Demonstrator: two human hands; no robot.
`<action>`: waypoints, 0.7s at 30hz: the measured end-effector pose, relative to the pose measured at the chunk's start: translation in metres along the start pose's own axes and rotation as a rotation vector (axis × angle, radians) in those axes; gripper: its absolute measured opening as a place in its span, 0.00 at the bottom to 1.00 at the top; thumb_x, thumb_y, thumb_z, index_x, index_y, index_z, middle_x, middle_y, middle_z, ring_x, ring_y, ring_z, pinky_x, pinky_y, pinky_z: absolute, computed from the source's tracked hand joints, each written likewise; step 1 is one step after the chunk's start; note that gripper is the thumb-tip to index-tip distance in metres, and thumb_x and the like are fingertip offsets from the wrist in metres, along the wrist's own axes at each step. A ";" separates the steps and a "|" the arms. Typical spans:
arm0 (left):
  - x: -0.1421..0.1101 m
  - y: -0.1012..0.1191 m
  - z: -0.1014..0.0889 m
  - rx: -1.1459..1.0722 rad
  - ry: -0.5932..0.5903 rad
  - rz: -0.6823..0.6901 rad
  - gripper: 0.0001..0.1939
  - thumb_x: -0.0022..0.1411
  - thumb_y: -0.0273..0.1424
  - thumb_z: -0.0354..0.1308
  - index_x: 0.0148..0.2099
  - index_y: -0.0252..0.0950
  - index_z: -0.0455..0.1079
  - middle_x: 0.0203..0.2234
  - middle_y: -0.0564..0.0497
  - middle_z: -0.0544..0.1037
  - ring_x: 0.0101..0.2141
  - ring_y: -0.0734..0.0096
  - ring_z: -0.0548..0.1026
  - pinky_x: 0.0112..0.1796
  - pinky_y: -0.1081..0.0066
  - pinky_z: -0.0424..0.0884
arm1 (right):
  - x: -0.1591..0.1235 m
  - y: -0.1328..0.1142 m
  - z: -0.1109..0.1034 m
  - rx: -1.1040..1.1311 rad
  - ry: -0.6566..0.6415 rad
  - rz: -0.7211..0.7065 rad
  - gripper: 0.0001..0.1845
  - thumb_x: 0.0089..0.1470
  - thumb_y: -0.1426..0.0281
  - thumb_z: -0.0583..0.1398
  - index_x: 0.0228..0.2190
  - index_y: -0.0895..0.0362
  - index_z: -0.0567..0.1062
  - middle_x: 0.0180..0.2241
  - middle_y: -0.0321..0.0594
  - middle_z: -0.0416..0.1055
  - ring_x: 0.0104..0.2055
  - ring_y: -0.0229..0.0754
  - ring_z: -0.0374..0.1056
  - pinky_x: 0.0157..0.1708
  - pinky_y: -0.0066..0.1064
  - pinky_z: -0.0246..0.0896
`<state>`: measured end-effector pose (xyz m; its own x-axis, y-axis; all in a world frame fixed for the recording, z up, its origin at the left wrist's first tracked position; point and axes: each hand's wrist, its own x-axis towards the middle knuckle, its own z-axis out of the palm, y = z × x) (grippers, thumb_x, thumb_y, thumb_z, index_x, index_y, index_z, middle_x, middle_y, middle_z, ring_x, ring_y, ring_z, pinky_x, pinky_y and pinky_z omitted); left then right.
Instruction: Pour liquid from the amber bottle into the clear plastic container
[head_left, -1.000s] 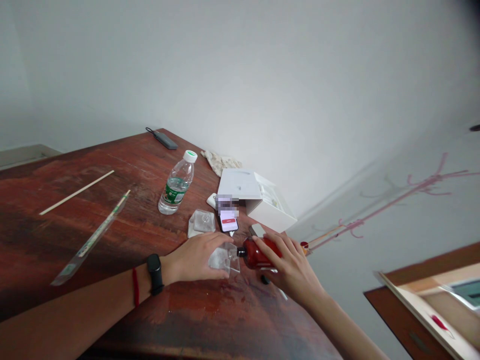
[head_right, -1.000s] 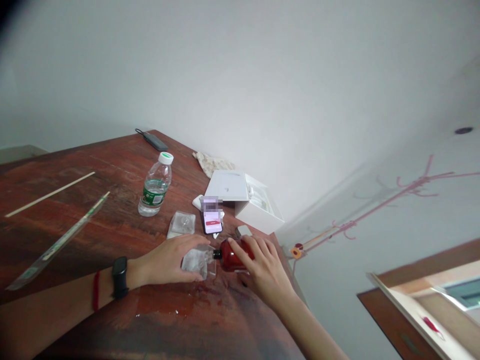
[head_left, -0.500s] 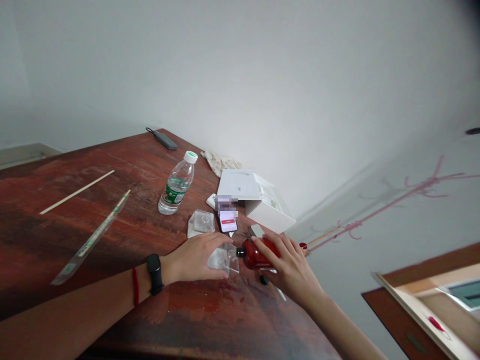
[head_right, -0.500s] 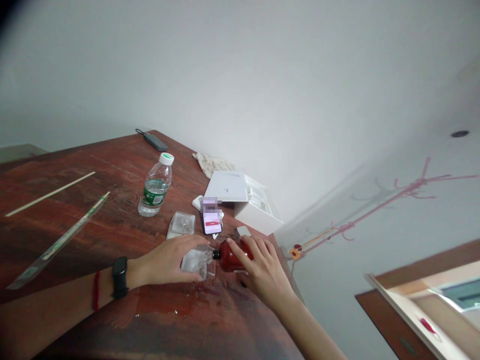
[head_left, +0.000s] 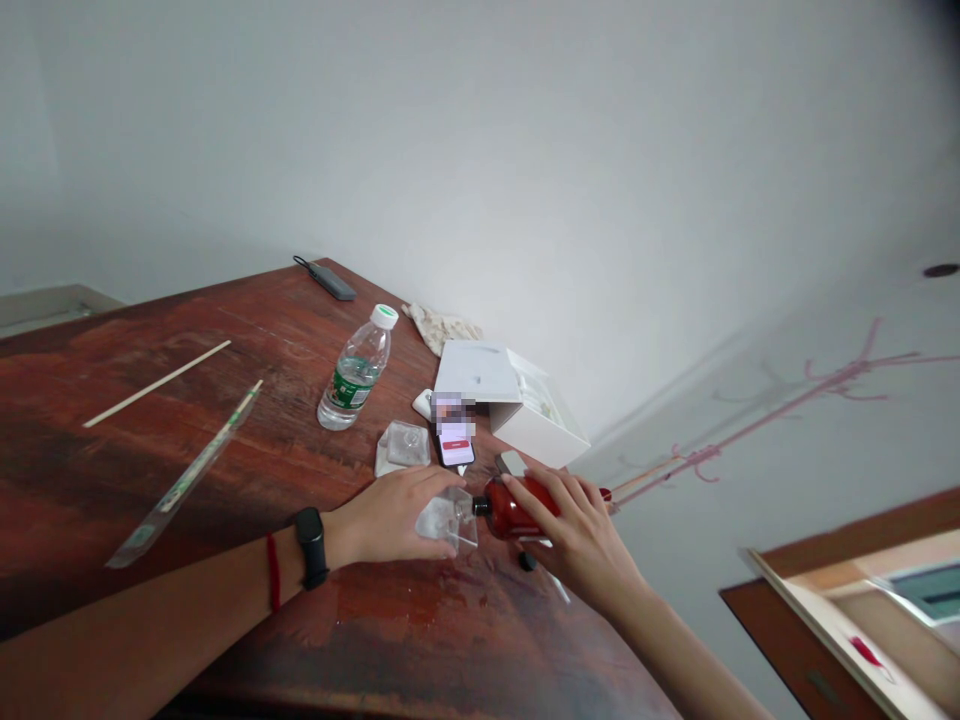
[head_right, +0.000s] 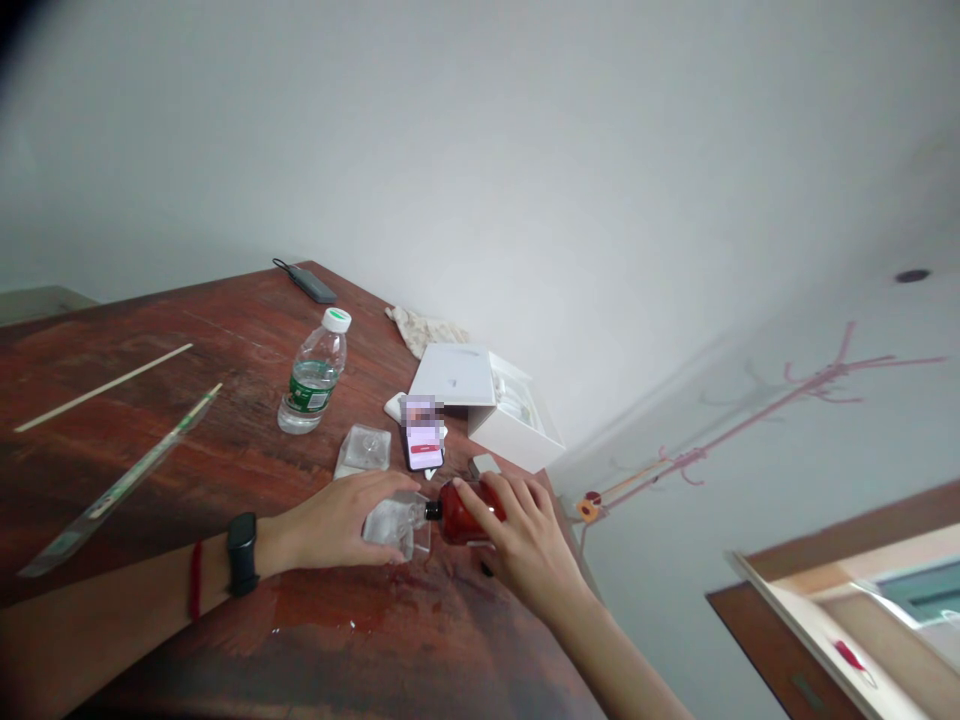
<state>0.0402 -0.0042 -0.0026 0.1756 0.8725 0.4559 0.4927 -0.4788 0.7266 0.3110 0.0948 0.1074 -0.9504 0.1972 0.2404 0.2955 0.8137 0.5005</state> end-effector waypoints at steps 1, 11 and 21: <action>0.000 0.000 0.000 0.000 0.001 0.002 0.40 0.57 0.36 0.80 0.68 0.41 0.68 0.63 0.42 0.77 0.63 0.44 0.75 0.65 0.51 0.67 | 0.000 0.000 0.000 0.001 -0.001 -0.001 0.39 0.56 0.71 0.72 0.66 0.52 0.69 0.59 0.53 0.74 0.55 0.60 0.67 0.54 0.48 0.61; 0.000 -0.003 0.003 0.008 0.020 0.023 0.41 0.57 0.35 0.80 0.68 0.41 0.68 0.63 0.42 0.78 0.62 0.44 0.76 0.65 0.52 0.67 | 0.003 0.000 -0.002 -0.024 -0.005 -0.019 0.38 0.57 0.70 0.72 0.66 0.52 0.70 0.58 0.53 0.74 0.56 0.59 0.67 0.55 0.48 0.58; 0.000 -0.008 0.006 0.017 0.037 0.037 0.42 0.56 0.37 0.80 0.68 0.42 0.68 0.63 0.42 0.78 0.62 0.41 0.76 0.65 0.51 0.67 | 0.005 -0.001 -0.006 -0.058 -0.018 -0.022 0.43 0.54 0.67 0.76 0.66 0.51 0.69 0.58 0.52 0.75 0.55 0.59 0.67 0.54 0.47 0.58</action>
<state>0.0413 -0.0001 -0.0115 0.1623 0.8496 0.5018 0.5008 -0.5091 0.7000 0.3065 0.0917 0.1132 -0.9582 0.1893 0.2143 0.2788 0.7850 0.5533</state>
